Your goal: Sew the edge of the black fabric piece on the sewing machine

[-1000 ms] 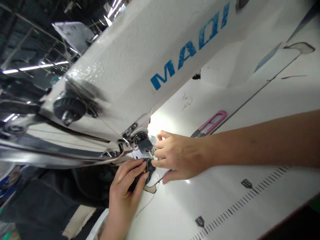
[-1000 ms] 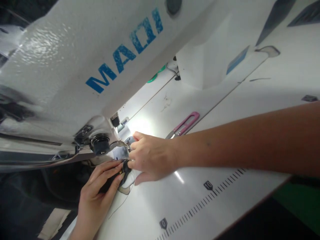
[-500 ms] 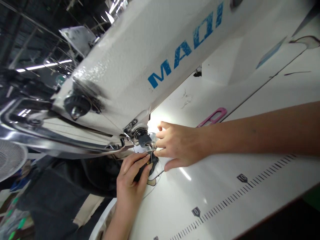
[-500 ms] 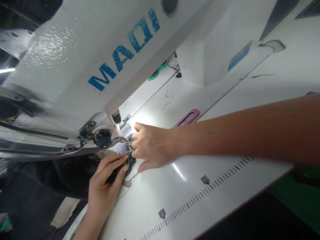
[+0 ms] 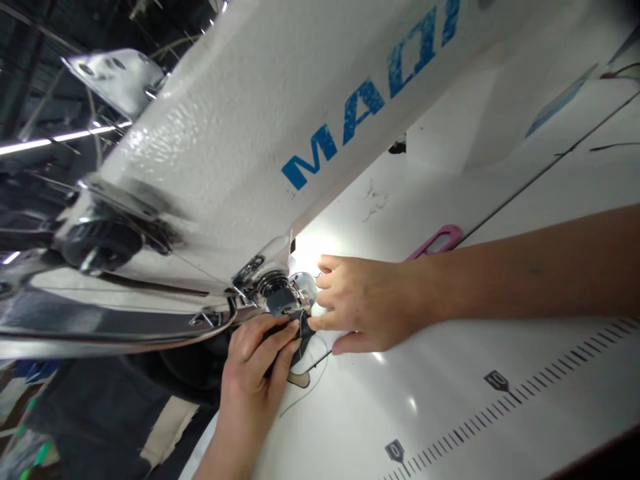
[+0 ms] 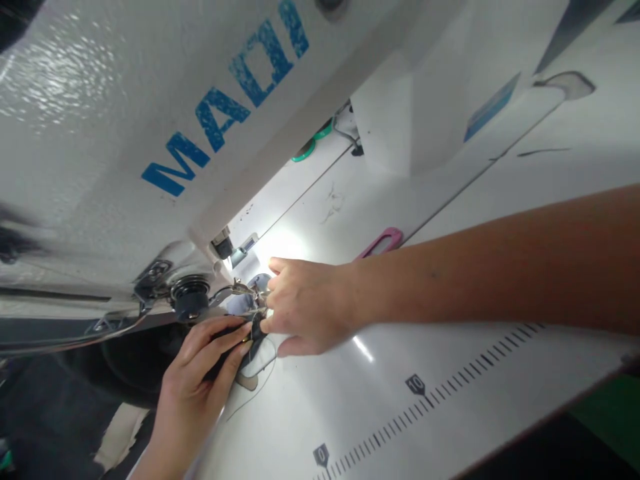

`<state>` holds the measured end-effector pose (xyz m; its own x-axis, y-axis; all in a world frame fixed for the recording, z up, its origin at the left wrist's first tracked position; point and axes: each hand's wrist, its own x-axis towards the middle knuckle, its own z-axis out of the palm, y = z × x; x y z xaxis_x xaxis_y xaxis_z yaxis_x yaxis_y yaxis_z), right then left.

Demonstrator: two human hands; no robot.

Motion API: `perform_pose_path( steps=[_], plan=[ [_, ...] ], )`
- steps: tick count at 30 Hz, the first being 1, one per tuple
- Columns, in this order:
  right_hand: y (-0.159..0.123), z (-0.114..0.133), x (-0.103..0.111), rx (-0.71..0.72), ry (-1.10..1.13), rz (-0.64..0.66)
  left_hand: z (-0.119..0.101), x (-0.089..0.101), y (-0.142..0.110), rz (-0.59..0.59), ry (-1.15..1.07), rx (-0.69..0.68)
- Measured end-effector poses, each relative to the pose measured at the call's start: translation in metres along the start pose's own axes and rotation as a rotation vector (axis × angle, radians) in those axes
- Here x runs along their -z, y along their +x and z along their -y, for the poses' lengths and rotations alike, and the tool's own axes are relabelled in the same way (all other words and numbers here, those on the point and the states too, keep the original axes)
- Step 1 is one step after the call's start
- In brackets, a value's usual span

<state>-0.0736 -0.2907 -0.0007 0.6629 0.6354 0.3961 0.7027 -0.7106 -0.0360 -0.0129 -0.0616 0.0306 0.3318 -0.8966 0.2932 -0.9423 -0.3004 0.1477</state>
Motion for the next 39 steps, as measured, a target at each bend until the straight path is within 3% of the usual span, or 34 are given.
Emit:
perform_pose_path(
  steps=[6,12,15,20,26,39],
  plan=[
    [0.002,-0.001,0.0,0.008,-0.025,-0.002,0.002,-0.007,-0.005,-0.002,-0.036,0.083],
    [-0.006,-0.011,0.007,0.037,-0.089,0.004,-0.017,-0.02,0.002,-0.141,-0.077,0.177],
    [-0.012,-0.014,0.009,0.032,-0.095,0.021,-0.019,-0.022,0.006,-0.168,-0.01,0.117],
    [-0.011,-0.013,0.006,0.021,-0.078,0.039,-0.016,-0.015,0.006,-0.111,0.216,-0.032],
    [-0.006,-0.011,0.007,0.007,-0.054,0.07,-0.017,-0.015,0.009,-0.155,0.215,-0.1],
    [-0.006,-0.011,0.008,0.045,-0.046,0.081,-0.013,-0.022,0.004,-0.085,0.142,-0.01]
  ],
)
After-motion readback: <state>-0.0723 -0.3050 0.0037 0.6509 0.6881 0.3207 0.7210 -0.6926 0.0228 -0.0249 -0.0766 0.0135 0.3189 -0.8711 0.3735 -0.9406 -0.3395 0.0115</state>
